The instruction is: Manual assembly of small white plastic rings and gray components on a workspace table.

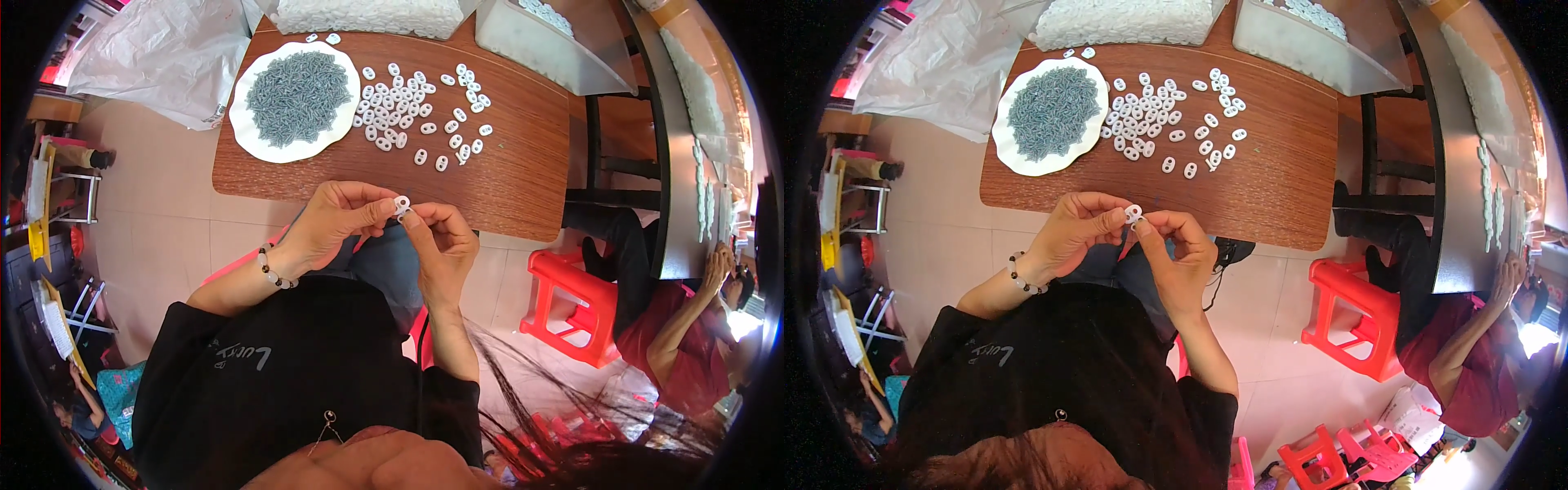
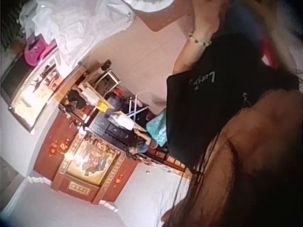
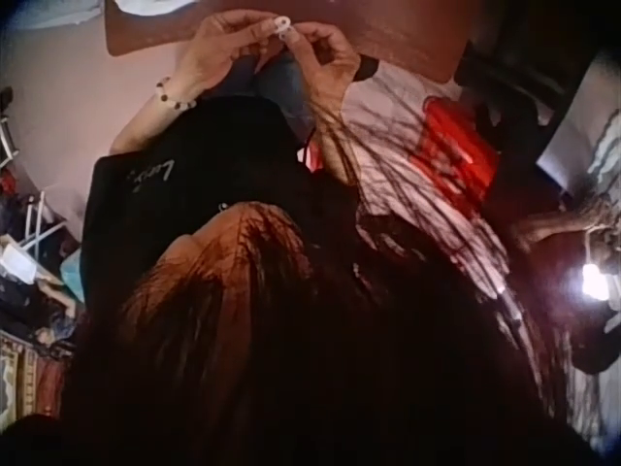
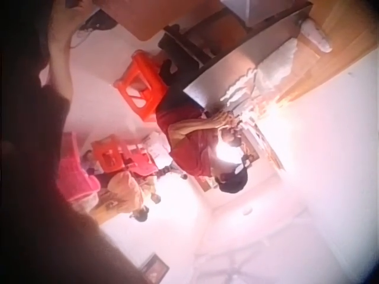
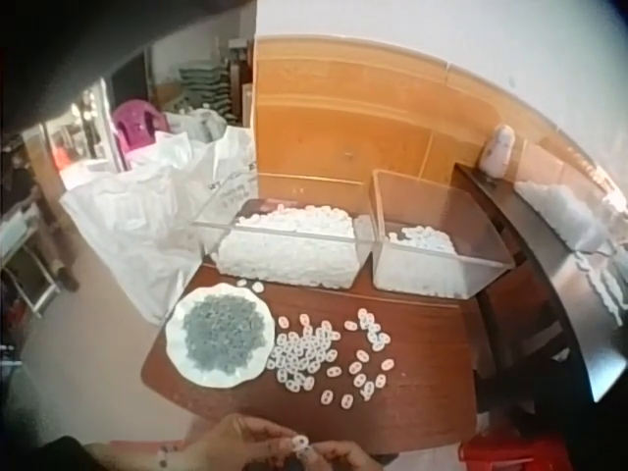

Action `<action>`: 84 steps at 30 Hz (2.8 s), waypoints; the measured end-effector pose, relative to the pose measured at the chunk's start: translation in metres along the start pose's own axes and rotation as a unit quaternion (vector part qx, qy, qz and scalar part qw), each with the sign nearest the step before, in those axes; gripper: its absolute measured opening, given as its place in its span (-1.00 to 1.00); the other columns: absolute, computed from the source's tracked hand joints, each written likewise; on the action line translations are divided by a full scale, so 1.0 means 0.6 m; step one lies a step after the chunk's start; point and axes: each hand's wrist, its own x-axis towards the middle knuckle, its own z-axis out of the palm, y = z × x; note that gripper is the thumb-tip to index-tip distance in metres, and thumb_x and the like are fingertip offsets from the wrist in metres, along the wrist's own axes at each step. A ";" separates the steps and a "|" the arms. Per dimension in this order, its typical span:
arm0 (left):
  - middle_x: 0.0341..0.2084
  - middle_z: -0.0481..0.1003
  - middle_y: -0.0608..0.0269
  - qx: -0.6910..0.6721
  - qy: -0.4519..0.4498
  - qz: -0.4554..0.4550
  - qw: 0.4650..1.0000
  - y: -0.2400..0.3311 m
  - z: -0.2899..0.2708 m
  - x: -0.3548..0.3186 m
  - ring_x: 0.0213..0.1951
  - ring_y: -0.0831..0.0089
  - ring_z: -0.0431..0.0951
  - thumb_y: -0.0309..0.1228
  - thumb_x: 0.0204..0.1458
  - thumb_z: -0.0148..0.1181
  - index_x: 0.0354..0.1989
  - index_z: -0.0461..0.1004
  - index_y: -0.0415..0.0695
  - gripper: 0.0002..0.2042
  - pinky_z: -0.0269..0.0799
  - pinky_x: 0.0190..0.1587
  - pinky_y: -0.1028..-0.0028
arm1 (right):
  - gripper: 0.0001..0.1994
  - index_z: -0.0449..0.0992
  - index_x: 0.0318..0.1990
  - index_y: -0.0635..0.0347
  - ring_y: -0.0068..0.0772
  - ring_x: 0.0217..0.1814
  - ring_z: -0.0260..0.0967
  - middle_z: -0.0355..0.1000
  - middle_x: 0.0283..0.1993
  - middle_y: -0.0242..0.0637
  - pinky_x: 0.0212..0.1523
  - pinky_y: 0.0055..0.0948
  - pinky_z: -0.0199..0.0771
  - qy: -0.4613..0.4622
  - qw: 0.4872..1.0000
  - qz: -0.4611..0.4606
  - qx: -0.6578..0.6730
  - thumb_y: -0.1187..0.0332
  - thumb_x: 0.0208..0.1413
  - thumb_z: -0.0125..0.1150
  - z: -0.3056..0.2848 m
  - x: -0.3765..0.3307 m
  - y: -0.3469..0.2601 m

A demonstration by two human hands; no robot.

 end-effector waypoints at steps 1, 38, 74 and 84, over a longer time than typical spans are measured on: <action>-0.34 0.58 0.29 0.009 -0.004 0.010 1.000 0.000 0.001 0.000 -0.41 0.65 0.49 -0.37 0.06 0.28 -0.15 0.57 -0.21 -0.77 0.44 -0.34 0.63 | -0.91 0.51 -0.26 0.33 -0.71 -0.32 0.31 0.48 -0.34 -0.42 -0.24 -0.68 0.30 0.000 1.000 -0.001 0.000 0.55 0.07 0.25 0.000 0.000 0.000; -0.44 0.57 0.32 0.066 0.096 0.153 0.981 0.083 -0.040 -0.011 -0.44 0.68 0.53 -0.38 0.12 0.22 -0.19 0.59 -0.23 -0.81 0.53 -0.31 0.62 | -0.88 0.55 -0.22 0.31 -0.76 -0.34 0.35 0.48 -0.38 -0.46 -0.29 -0.74 0.32 -0.113 0.993 -0.009 0.015 0.53 0.08 0.27 0.087 0.086 -0.026; -0.43 0.59 0.13 0.052 0.023 0.105 0.993 0.094 -0.017 -0.033 -0.44 0.55 0.56 -0.51 0.08 0.21 -0.28 0.59 -0.31 -0.88 0.58 -0.32 0.47 | -0.65 0.48 0.04 0.33 -0.37 -0.02 0.30 0.46 -0.04 -0.19 -0.04 -0.47 0.32 -0.227 0.947 -0.223 -0.046 0.25 0.23 0.10 0.075 0.074 -0.012; -0.48 0.56 0.23 0.055 0.002 0.117 0.992 0.090 -0.018 -0.040 -0.43 0.55 0.54 -0.41 0.09 0.24 -0.28 0.59 -0.28 -0.83 0.56 -0.30 0.51 | -0.67 0.49 0.00 0.37 -0.36 -0.10 0.31 0.48 -0.10 -0.19 -0.10 -0.45 0.33 -0.203 0.947 -0.242 -0.051 0.26 0.24 0.09 0.076 0.068 -0.004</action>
